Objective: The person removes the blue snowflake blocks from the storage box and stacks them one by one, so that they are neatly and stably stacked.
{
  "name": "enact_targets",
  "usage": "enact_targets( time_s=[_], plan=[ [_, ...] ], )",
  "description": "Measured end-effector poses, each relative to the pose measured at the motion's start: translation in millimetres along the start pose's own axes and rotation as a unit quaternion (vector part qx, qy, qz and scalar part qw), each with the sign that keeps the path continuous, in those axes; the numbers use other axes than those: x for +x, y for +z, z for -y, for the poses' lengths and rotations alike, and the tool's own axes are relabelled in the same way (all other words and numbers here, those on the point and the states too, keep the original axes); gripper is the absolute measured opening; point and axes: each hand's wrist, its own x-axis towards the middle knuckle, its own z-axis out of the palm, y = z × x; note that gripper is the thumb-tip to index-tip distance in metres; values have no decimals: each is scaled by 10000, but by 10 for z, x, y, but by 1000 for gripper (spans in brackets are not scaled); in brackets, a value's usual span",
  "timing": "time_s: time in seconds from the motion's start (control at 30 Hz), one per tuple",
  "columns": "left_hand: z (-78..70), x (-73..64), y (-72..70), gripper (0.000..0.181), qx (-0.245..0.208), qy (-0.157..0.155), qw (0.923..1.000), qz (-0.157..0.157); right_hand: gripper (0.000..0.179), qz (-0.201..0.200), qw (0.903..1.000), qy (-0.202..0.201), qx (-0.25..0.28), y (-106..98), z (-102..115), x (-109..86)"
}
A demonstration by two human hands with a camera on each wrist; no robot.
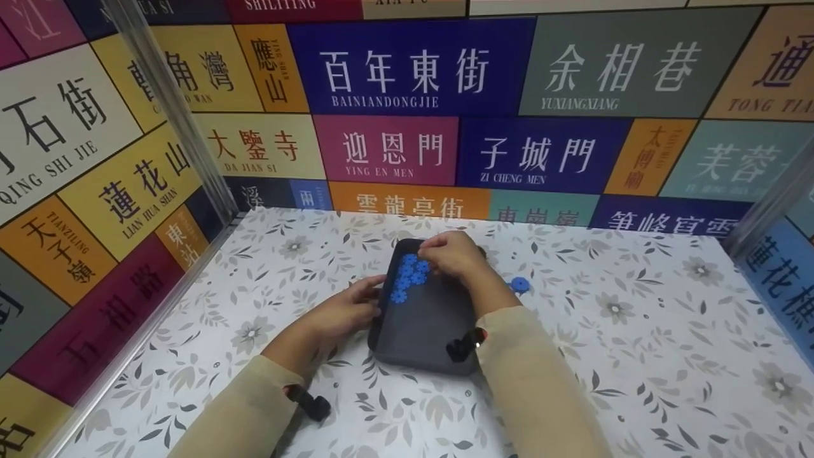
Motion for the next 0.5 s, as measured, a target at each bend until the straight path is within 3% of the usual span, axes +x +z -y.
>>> enact_targets(
  time_s=[0.27, 0.5],
  plan=[
    [16, 15, 2, 77, -24, 63, 10000, 33, 33, -104, 9992, 122, -357, 125, -117, 163],
    [19, 22, -13, 78, -248, 74, 9996, 139, 30, -181, 9968, -34, -780, 197, -249, 208]
  ],
)
